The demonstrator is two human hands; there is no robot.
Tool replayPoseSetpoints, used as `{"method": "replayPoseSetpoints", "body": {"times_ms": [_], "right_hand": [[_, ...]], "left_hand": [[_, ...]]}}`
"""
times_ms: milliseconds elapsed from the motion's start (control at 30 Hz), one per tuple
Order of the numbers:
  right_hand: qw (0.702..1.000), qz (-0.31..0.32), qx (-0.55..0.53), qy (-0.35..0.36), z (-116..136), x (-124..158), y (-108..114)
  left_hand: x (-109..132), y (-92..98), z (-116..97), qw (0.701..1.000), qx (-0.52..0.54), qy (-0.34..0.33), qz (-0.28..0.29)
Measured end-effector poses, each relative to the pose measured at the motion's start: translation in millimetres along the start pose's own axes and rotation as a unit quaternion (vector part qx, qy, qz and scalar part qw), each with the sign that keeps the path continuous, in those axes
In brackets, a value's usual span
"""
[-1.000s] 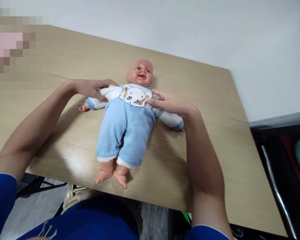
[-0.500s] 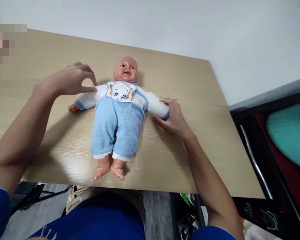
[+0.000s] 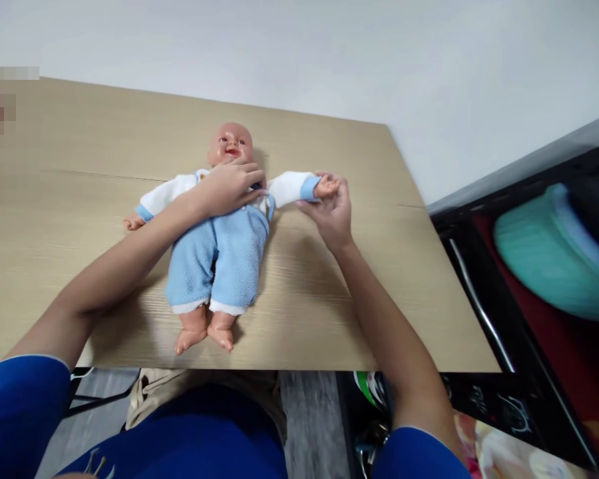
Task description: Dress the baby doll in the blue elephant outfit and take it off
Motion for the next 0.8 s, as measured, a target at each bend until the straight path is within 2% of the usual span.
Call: {"method": "replayPoseSetpoints", "body": {"times_ms": [133, 333, 467, 600, 700, 800], "right_hand": [[1.000, 0.002, 0.003, 0.013, 13, -5, -24], [0.996, 0.018, 0.055, 0.062, 33, 12, -55], [0.988, 0.056, 0.110, 0.093, 42, 23, -56], [0.983, 0.095, 0.131, 0.090, 44, 28, -49], [0.989, 0.089, 0.097, 0.068, 46, 32, -50], [0.997, 0.072, 0.010, -0.001, 46, 33, -58]], "left_hand": [[8, 9.5, -10, 0.995, 0.080, -0.053, -0.018], [20, 22.1, -25, 0.989, 0.142, -0.026, -0.030], [21, 25.1, -26, 0.986, 0.157, 0.005, -0.049], [14, 17.2, -15, 0.976, 0.200, 0.012, -0.083], [10, 7.5, -4, 0.972, 0.215, 0.014, -0.097], [9, -0.3, 4, 0.973, 0.212, 0.028, -0.087]]}}
Point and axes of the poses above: each hand's wrist, its own x-axis away from the middle knuckle, its own y-axis out of the back of the hand, z = x × y, the point moved 2 cm from there along -x, towards the middle knuckle, and after that the axes turned 8 degrees about x, right-handed, at the moved point
